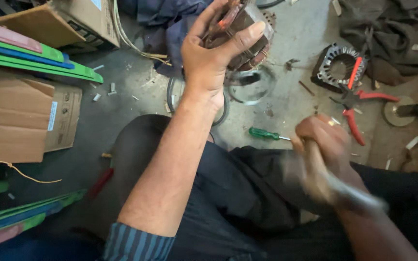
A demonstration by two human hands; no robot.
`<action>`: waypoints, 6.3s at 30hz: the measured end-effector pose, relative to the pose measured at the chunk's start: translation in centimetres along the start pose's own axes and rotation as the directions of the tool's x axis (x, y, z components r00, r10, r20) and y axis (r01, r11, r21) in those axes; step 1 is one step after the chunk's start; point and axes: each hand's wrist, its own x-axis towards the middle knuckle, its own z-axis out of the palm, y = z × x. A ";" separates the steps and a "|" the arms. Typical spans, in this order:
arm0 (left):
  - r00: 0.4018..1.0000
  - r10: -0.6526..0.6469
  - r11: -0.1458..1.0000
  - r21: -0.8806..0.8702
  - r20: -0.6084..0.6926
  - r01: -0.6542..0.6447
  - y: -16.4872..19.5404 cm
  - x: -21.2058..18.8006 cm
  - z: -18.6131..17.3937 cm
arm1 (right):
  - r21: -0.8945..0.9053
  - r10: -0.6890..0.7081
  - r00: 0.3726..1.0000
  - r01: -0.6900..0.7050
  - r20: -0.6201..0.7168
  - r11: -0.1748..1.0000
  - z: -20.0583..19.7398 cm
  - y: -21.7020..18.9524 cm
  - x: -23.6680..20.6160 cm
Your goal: The person sits on the floor and uses an angle grinder to grind a motor stator, producing sparks. They then hold the motor housing and strike it with a hammer, using pliers to help separate and remove the copper windings and stator components.
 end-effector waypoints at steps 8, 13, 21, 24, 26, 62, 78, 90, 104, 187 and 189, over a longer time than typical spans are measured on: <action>0.992 -0.099 0.988 -0.108 0.078 0.107 3.6 -1.2 1.3 | -0.310 0.654 0.710 -0.580 0.260 0.753 1.8 2.4 -0.9; 0.998 0.044 0.992 -0.124 0.055 -0.036 3.8 -0.1 0.2 | -0.013 0.619 0.784 -0.619 0.038 0.785 -0.6 0.2 0.1; 0.995 -0.036 0.988 -0.145 0.091 0.049 2.6 -0.1 -0.6 | -0.145 0.687 0.726 -0.677 0.024 0.721 -1.9 1.1 0.8; 0.992 -0.125 0.963 -0.237 0.032 0.129 2.7 -0.4 0.3 | -0.278 0.679 0.733 -0.648 0.025 0.709 -0.5 4.1 -0.3; 0.980 -0.197 0.933 -0.308 0.003 0.188 2.5 -0.6 1.0 | -0.387 0.679 0.733 -0.618 0.028 0.684 -0.2 5.9 -1.0; 0.928 -0.345 0.915 0.169 -0.141 0.366 -9.0 0.7 4.7 | -0.099 0.731 0.477 -0.802 0.488 0.590 -3.4 7.1 6.9; 0.982 -0.188 0.737 0.661 0.007 0.137 -11.7 -2.6 4.6 | -0.687 0.866 0.286 -0.527 0.411 0.500 -0.6 11.6 1.3; 0.974 -0.091 0.386 0.909 0.207 -0.157 -16.4 -5.0 2.8 | -0.505 0.851 0.484 -0.692 0.204 0.515 -9.7 10.5 3.8; 0.853 -0.166 0.201 0.864 0.495 -0.462 -15.9 -0.9 3.7 | -0.569 0.753 0.642 -0.675 -0.141 0.469 -13.2 16.4 2.6; 0.839 -0.339 0.424 0.865 0.426 -0.267 0.5 -22.0 9.4 | 0.847 0.759 0.479 -0.502 0.442 -0.176 -8.8 -1.6 -3.1; 0.768 -0.576 0.469 0.883 0.281 0.028 -0.2 -19.9 7.1 | 0.841 0.680 0.530 -0.477 0.507 -0.255 -7.1 -1.4 -2.4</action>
